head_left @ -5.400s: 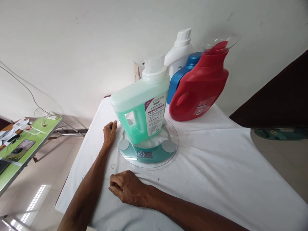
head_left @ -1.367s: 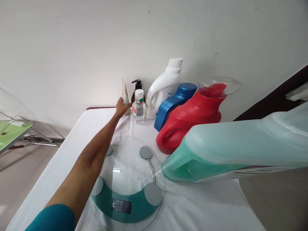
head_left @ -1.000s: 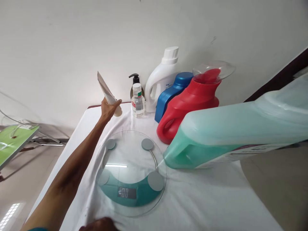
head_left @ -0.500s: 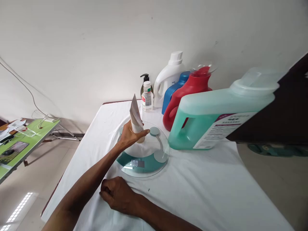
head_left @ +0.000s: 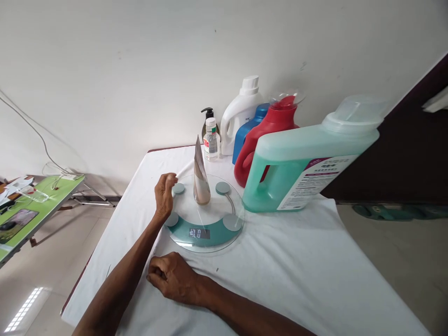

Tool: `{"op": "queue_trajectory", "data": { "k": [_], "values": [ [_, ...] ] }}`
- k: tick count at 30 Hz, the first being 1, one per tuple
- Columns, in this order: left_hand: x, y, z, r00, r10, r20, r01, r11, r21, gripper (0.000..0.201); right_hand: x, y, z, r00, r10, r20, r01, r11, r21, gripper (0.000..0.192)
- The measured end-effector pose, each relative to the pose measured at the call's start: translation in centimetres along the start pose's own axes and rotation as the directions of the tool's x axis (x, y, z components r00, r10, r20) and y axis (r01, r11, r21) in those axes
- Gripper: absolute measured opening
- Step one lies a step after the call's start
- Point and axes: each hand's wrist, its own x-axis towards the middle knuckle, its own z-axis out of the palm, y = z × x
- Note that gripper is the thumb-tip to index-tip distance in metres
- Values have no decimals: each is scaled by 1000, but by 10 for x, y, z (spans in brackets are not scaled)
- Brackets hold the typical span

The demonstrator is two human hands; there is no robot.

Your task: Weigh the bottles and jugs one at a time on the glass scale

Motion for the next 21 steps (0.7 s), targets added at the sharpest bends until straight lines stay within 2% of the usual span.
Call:
{"op": "queue_trajectory", "data": {
  "k": [1, 3, 6, 9, 11, 16, 21],
  "values": [
    [0, -7, -6, 997, -44, -70, 45, 999, 14, 56, 0, 0, 0, 1000, -4, -5, 4, 1000, -2, 24],
    [1, -21, -14, 981, -127, -144, 127, 992, -12, 56, 0, 0, 1, 1000, -14, -10, 14, 1000, -5, 28],
    [1, -32, -18, 980, -170, -106, 161, 983, -85, 55, 0, 2, 1, 1000, -18, -6, 18, 1000, 12, 28],
    [0, -33, -16, 985, -172, -17, 169, 979, -117, 52, 1, 4, 2, 1000, -20, -16, 20, 1000, 21, 27],
    [1, -32, -17, 979, -202, 2, 200, 968, -150, 51, 1, 6, 3, 999, -28, -18, 28, 999, 21, 26],
    [4, -33, -30, 954, -297, -52, 272, 923, -272, 48, 1, 7, 4, 1000, -8, -3, 8, 1000, 13, 25],
    [5, -36, -36, 941, -326, -94, 295, 922, -252, 48, 1, 4, 2, 1000, 8, 5, -8, 1000, -25, 24]
  ]
}}
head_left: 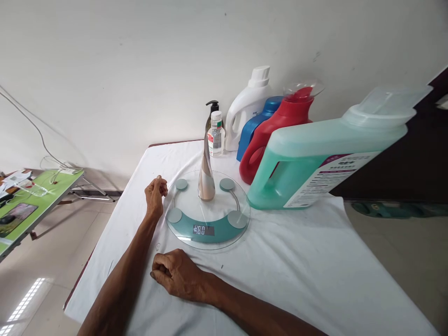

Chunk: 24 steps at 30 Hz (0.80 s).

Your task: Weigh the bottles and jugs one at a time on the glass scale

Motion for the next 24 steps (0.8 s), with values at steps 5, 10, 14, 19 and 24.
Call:
{"op": "queue_trajectory", "data": {
  "k": [5, 10, 14, 19, 24],
  "values": [
    [-3, -3, 4, 1000, 16, 19, -17, 1000, 14, 47, 0, -2, -1, 1000, 4, 3, -4, 999, -33, 25],
    [-3, -4, 4, 1000, 9, 18, -10, 1000, 7, 47, -1, -3, -2, 1000, 7, 17, -7, 999, -32, 22],
    [-3, -4, 3, 1000, 16, 18, -16, 1000, 12, 46, -2, -4, -3, 1000, 7, 22, -7, 1000, -21, 23],
    [-2, -3, 3, 999, -37, 7, 37, 999, -4, 45, -1, -1, -1, 1000, 0, 21, 1, 1000, -26, 25],
    [2, 1, 2, 983, -181, -35, 175, 975, -139, 42, -1, 0, 0, 1000, -6, 17, 7, 998, -59, 22]
  ]
}}
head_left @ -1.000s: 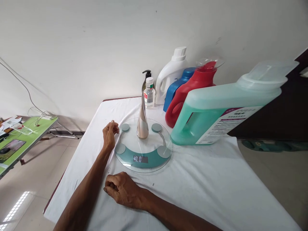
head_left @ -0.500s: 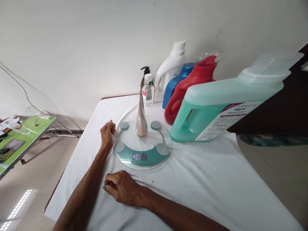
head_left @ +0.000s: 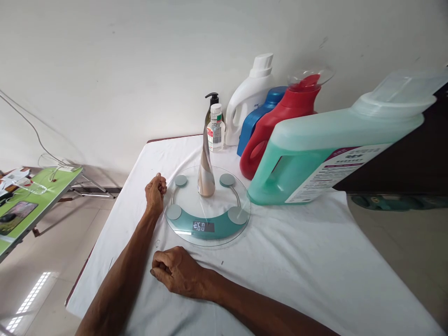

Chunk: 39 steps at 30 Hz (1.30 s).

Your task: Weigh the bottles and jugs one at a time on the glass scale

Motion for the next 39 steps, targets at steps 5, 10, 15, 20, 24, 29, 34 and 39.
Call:
{"op": "queue_trajectory", "data": {
  "k": [5, 10, 15, 20, 24, 29, 34, 39],
  "values": [
    [2, 7, -1, 992, -120, -43, 113, 982, -151, 46, 0, 0, 0, 1000, -5, 2, 5, 1000, 5, 24],
    [0, 8, 0, 994, -82, -72, 72, 988, -139, 43, -1, -1, -1, 1000, -11, 7, 11, 1000, 7, 24],
    [1, 6, -2, 994, -75, -74, 64, 988, -143, 42, -1, -2, -2, 1000, 0, 16, 0, 1000, -3, 24],
    [5, 4, -4, 995, -79, -60, 69, 986, -149, 39, -1, -3, -4, 1000, -6, 23, 6, 1000, -6, 25],
    [6, 4, -5, 994, -95, -58, 85, 983, -161, 41, -1, -4, -5, 1000, 1, 28, -1, 1000, -11, 25],
    [6, 5, -5, 994, -95, -56, 86, 985, -149, 42, -1, -2, -3, 1000, -5, 28, 6, 1000, -25, 25],
    [4, 4, -4, 994, -89, -57, 81, 989, -126, 41, -1, -2, -2, 1000, -13, 11, 13, 1000, -15, 25],
    [3, 6, -3, 994, -83, -69, 73, 988, -139, 40, -1, -4, -4, 1000, -16, 21, 16, 1000, -11, 26]
  ]
}}
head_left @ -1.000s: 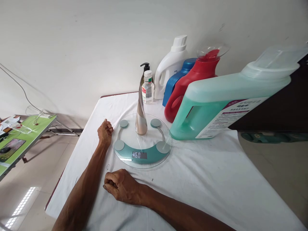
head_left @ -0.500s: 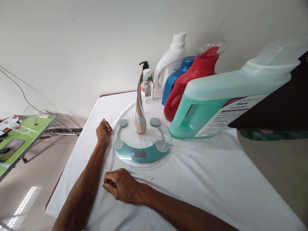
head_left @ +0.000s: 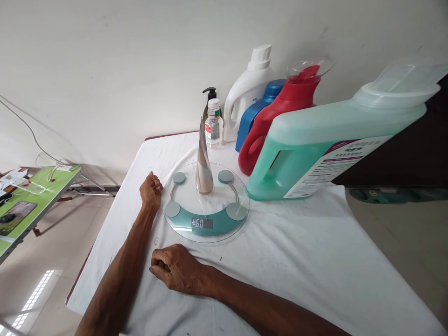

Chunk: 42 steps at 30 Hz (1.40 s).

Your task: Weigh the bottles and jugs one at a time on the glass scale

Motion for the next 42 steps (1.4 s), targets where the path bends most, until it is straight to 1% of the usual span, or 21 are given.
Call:
{"op": "queue_trajectory", "data": {
  "k": [4, 11, 15, 19, 24, 30, 34, 42],
  "values": [
    [0, 1, 0, 1000, 0, -11, 0, 1000, 2, 41, 0, 0, 0, 1000, 1, 2, -1, 1000, -10, 28],
    [1, -2, -1, 1000, 9, 5, -9, 1000, -4, 38, 2, 3, 2, 1000, -18, -2, 18, 999, -45, 29],
    [-1, -2, 1, 1000, 24, 1, -24, 1000, 2, 38, 2, 4, 4, 1000, -19, 2, 19, 999, -45, 26],
    [-2, 0, 4, 1000, 18, -24, -18, 1000, 5, 37, 2, 4, 3, 1000, -14, 4, 14, 999, -41, 23],
    [-2, -2, 4, 999, 49, -22, -48, 998, 34, 42, 2, 3, 2, 1000, -1, 11, 2, 999, -39, 24],
    [-1, -4, 2, 997, 75, -3, -75, 996, 56, 42, 2, 1, 2, 1000, -2, 11, 2, 999, -37, 19],
    [-3, -4, 4, 995, 95, -1, -95, 993, 67, 44, 2, 1, 2, 1000, 0, 10, 0, 999, -48, 18],
    [-2, -5, 3, 995, 95, -8, -94, 992, 83, 46, 3, 3, 3, 1000, 9, 12, -9, 999, -33, 20]
  ]
}}
